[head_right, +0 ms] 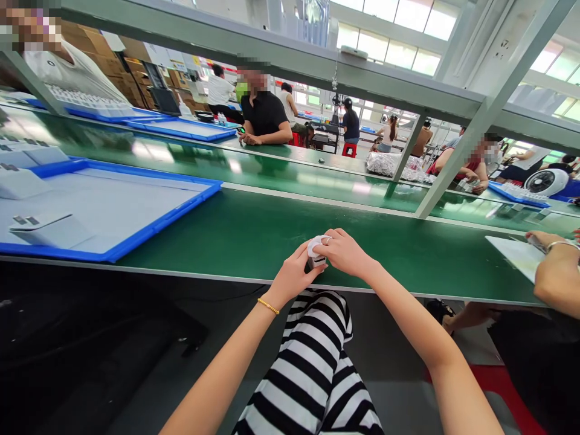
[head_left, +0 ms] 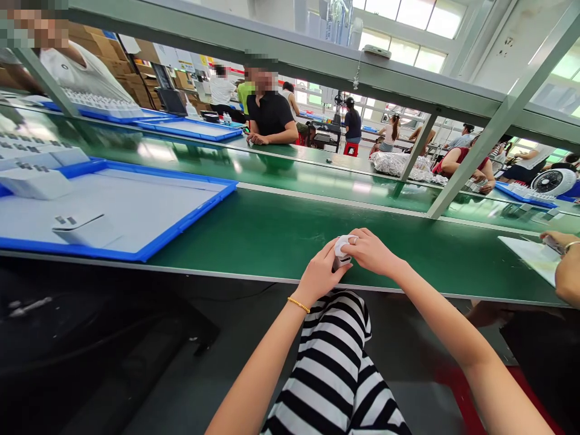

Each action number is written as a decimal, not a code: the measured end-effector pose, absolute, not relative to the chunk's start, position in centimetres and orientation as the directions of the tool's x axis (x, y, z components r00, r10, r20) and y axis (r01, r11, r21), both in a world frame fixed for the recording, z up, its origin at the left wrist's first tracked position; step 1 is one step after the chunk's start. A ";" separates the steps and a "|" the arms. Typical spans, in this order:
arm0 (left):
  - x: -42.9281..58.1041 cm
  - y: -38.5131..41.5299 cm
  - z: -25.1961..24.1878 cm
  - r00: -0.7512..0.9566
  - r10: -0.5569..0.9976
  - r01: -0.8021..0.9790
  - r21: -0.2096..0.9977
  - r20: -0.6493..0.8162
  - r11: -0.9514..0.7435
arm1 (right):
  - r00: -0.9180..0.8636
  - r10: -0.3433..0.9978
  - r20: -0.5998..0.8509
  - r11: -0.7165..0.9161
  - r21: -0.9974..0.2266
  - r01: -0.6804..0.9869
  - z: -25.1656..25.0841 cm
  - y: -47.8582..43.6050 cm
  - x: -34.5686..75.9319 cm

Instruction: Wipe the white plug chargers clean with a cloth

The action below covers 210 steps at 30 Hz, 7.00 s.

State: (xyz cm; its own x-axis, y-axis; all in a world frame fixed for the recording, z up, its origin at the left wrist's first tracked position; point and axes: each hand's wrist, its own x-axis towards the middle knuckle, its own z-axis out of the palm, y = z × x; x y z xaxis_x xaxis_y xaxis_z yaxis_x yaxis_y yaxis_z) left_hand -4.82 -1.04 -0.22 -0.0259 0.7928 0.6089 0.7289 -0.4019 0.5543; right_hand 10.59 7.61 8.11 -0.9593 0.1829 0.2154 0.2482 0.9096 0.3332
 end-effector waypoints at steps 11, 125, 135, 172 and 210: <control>-4.6 -1.2 -0.3 -0.006 0.754 0.743 0.508 0.656 -0.436 | -0.964 0.178 0.198 0.925 0.299 0.233 8.5 7.2 10.9; -23.5 -9.2 2.5 -0.786 0.397 0.609 0.481 0.474 0.631 | -0.346 0.849 0.400 0.503 -0.813 0.294 -1.0 7.0 14.1; -25.0 -9.1 2.7 -0.818 0.497 0.563 0.587 0.290 0.582 | -0.356 0.844 0.401 0.512 -0.802 0.310 -0.7 6.9 14.1; -42.1 -12.5 3.5 -0.844 0.305 0.528 0.582 0.441 0.619 | -0.334 0.862 0.382 0.492 -0.790 0.365 -0.8 7.0 14.6; -39.0 -9.1 4.6 -0.900 0.366 0.431 0.349 0.238 0.832 | -0.317 0.870 0.377 0.480 -0.796 0.370 -1.7 8.4 15.1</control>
State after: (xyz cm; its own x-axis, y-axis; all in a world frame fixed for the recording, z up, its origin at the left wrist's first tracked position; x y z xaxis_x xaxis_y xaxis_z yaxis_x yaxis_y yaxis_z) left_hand -38.99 -9.08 4.58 -0.8996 0.3665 0.2377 0.4312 0.8321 0.3489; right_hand 15.14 8.40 -1.70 -0.3174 0.8701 0.3771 0.3701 0.4797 -0.7955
